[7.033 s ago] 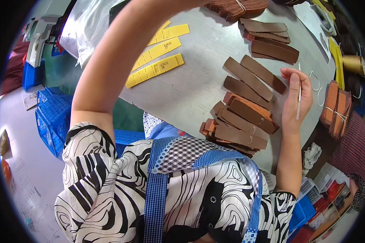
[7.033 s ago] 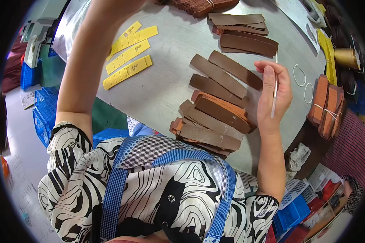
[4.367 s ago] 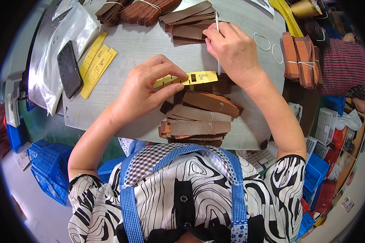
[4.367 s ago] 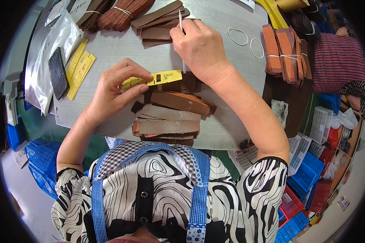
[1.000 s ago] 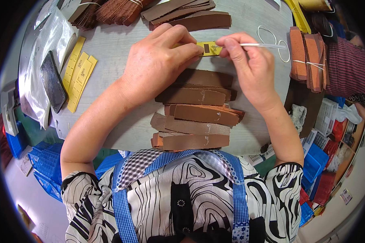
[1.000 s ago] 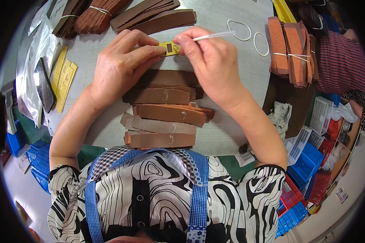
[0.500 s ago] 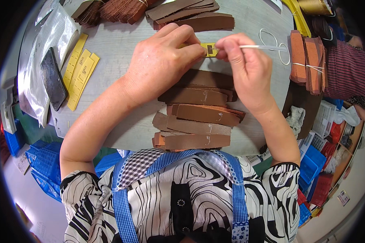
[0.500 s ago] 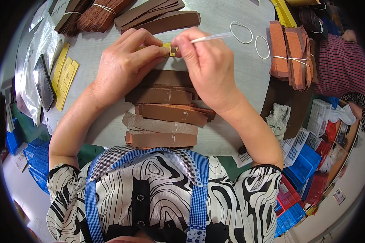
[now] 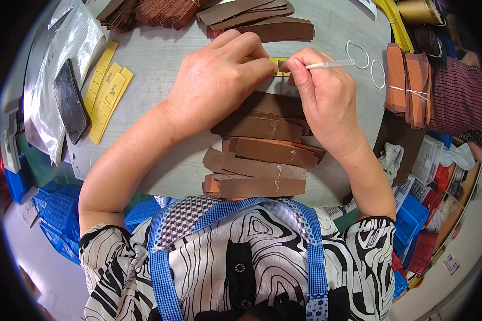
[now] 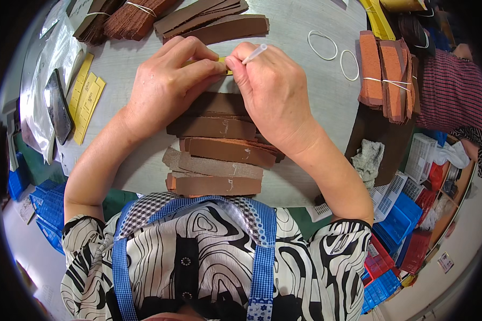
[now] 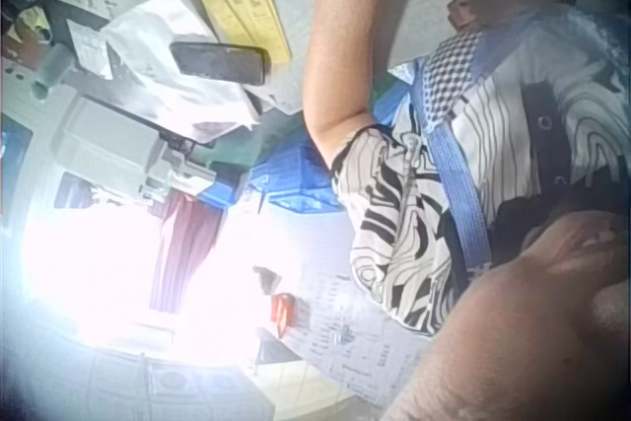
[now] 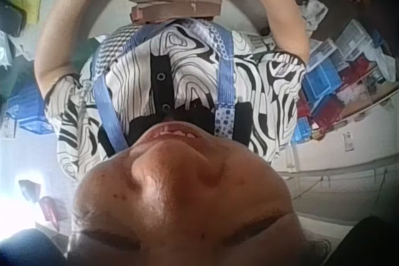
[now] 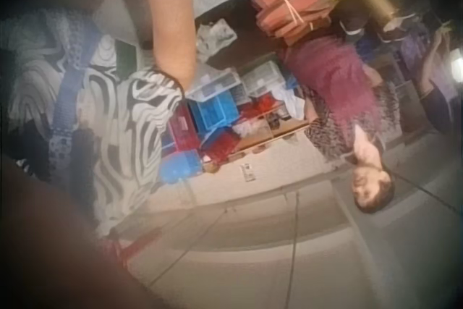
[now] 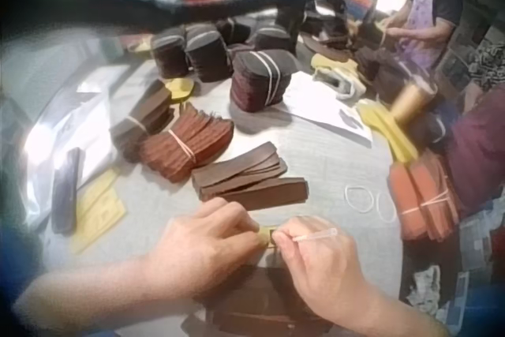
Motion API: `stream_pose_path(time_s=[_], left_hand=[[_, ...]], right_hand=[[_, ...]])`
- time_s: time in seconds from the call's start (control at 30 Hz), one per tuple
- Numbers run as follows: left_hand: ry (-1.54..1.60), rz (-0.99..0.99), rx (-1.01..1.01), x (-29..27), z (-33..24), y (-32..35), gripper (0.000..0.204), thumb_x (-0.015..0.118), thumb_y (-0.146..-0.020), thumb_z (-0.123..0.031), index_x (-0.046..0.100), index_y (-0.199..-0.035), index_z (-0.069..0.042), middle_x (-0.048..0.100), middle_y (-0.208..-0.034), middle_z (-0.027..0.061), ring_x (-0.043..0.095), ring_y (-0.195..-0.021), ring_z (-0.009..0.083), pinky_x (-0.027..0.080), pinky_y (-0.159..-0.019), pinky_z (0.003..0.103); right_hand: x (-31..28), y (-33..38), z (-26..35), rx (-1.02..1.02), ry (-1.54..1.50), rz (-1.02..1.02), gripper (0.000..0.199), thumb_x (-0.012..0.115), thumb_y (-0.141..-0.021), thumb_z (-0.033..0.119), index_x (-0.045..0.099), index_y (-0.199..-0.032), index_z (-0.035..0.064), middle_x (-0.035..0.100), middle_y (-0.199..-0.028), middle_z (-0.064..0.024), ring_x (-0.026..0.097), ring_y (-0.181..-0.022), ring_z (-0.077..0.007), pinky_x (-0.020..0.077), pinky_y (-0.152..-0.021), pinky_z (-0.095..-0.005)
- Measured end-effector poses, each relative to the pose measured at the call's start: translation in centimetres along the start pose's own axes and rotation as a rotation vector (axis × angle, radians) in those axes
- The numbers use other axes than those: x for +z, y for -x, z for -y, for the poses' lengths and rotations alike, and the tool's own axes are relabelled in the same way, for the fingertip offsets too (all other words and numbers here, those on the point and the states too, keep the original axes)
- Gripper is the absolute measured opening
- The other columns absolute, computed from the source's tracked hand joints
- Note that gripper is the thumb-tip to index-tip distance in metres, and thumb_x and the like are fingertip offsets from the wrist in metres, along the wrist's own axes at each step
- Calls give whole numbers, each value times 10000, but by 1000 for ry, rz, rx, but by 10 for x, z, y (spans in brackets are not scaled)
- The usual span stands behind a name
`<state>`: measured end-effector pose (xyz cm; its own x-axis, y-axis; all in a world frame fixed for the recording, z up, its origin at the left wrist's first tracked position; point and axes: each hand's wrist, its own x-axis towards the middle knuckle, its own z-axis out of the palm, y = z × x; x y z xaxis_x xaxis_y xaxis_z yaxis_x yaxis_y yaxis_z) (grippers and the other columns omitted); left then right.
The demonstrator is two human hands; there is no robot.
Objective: Bundling stacks of leather shoe pieces together using a white cord and yellow tracking labels.
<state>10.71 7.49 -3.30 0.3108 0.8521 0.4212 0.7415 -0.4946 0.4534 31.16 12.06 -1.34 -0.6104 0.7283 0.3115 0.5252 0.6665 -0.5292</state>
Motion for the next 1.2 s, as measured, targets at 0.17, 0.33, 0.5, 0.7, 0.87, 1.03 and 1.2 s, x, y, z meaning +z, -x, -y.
stream_pose_path(time_s=[0.17, 0.33, 0.5, 0.7, 0.87, 1.03, 1.2], left_hand=[[48, 8, 9, 0, 5, -1, 169, 803, -797, -82, 757, -958, -106, 676, -933, 34, 665, -882, 247, 559, -749, 362], [298, 157, -14, -6, -1, 2, 152, 800, -827, -78, 774, -976, -98, 693, -948, 54, 682, -891, 256, 558, -762, 362], [397, 321, -71, -24, -10, 8, 180, 792, -839, -46, 769, -1014, -79, 688, -972, 72, 689, -887, 258, 569, -760, 359], [416, 318, -144, -33, -11, 13, 204, 776, -838, -6, 759, -1031, -70, 681, -1011, 70, 696, -922, 248, 576, -781, 348], [372, 301, -118, -29, -12, 13, 209, 783, -828, -8, 758, -1026, -67, 686, -1016, 67, 695, -927, 251, 577, -788, 350], [350, 283, -99, -27, -13, 16, 220, 792, -820, -14, 762, -1030, -71, 691, -1025, 68, 696, -925, 250, 577, -794, 350], [433, 358, -179, -37, -12, 17, 226, 785, -830, -5, 768, -1044, -73, 693, -1034, 74, 700, -940, 233, 574, -807, 342]], right_hand=[[1, -8, -4, 97, -249, -17, 115, 637, -1004, 156, 691, -967, 61, 676, -806, -92, 639, -748, -300, 515, -670, -405], [1, -24, -30, -214, 176, -198, 208, 693, -881, 109, 752, -1072, 167, 715, -855, 32, 617, -833, -210, 523, -731, -337], [5, -5, -23, -224, 212, -149, 265, 705, -838, 87, 742, -1093, 149, 704, -911, 15, 600, -859, -236, 505, -764, -358], [-7, 8, -23, -108, -1, -209, 224, 699, -875, 19, 731, -1079, 106, 727, -944, -54, 623, -875, -270, 516, -776, -370], [8, 1, -31, -156, 186, -158, 353, 848, -736, 92, 743, -1067, 160, 638, -956, -29, 633, -916, -251, 548, -790, -375], [6, -24, -42, -92, 211, -219, 213, 833, -773, 93, 733, -953, 142, 660, -929, -28, 649, -878, -256, 541, -742, -376], [-13, -7, -19, 252, -366, 65, 122, 768, -883, 86, 726, -998, 82, 675, -883, -72, 647, -716, -289, 522, -670, -391]])
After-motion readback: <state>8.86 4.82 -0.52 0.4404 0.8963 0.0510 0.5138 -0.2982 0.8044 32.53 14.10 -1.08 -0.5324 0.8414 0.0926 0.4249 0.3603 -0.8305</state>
